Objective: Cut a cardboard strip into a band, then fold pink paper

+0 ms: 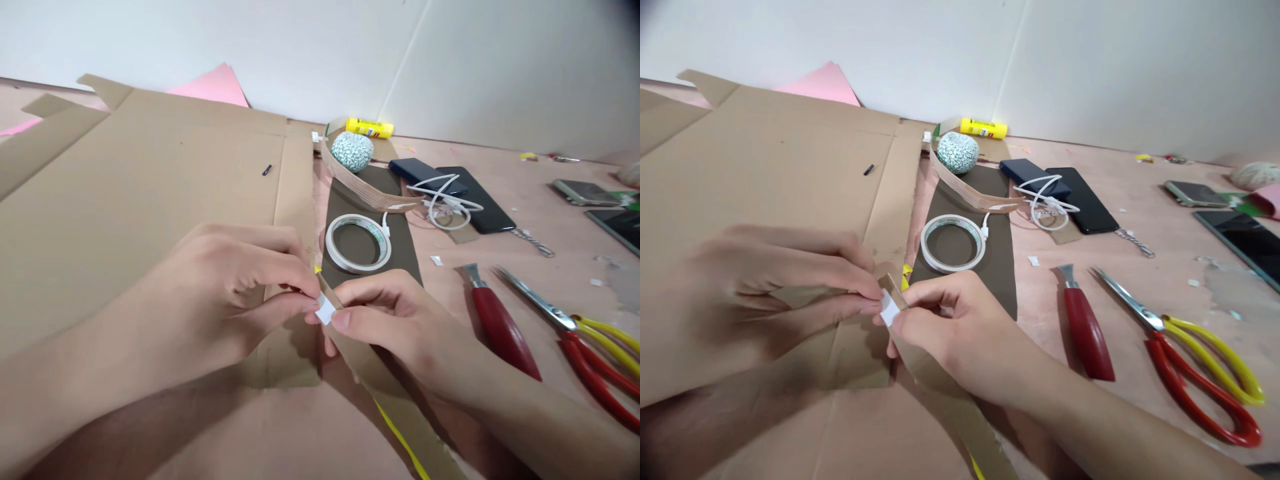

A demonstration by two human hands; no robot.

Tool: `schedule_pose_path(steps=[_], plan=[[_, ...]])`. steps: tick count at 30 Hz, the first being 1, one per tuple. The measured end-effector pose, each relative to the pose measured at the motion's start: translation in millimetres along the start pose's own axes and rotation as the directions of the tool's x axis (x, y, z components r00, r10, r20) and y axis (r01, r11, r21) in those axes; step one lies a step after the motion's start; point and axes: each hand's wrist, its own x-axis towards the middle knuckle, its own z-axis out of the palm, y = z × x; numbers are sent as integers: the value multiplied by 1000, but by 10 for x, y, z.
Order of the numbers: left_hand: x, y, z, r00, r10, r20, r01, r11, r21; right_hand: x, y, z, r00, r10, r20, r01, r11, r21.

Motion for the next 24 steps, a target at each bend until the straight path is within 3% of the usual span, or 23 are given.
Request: schedule_pose_path(steps=[7,12,15,18,21,24], plan=[[-3,3,-53,999,39,-5,-39,998,-57,-14,20,12,1000,-7,10,6,994,108],[-31,40,-57,997,66,-50,-68,997,-47,-34,-18,-36,996,42,81,-57,980,191],[-38,66,-4,978,175,-112,-165,982,88,-32,-47,-61,993,61,101,-77,982,171],[-42,71,68,960,252,-125,-212,941,264,-13,-51,-46,995,-8,98,-4,993,119],[-46,47,124,973,218,-75,-191,944,268,0,-29,-3,996,-51,77,45,996,79],[-56,19,159,985,162,-58,-148,970,195,3,1,37,998,-24,58,18,993,114]])
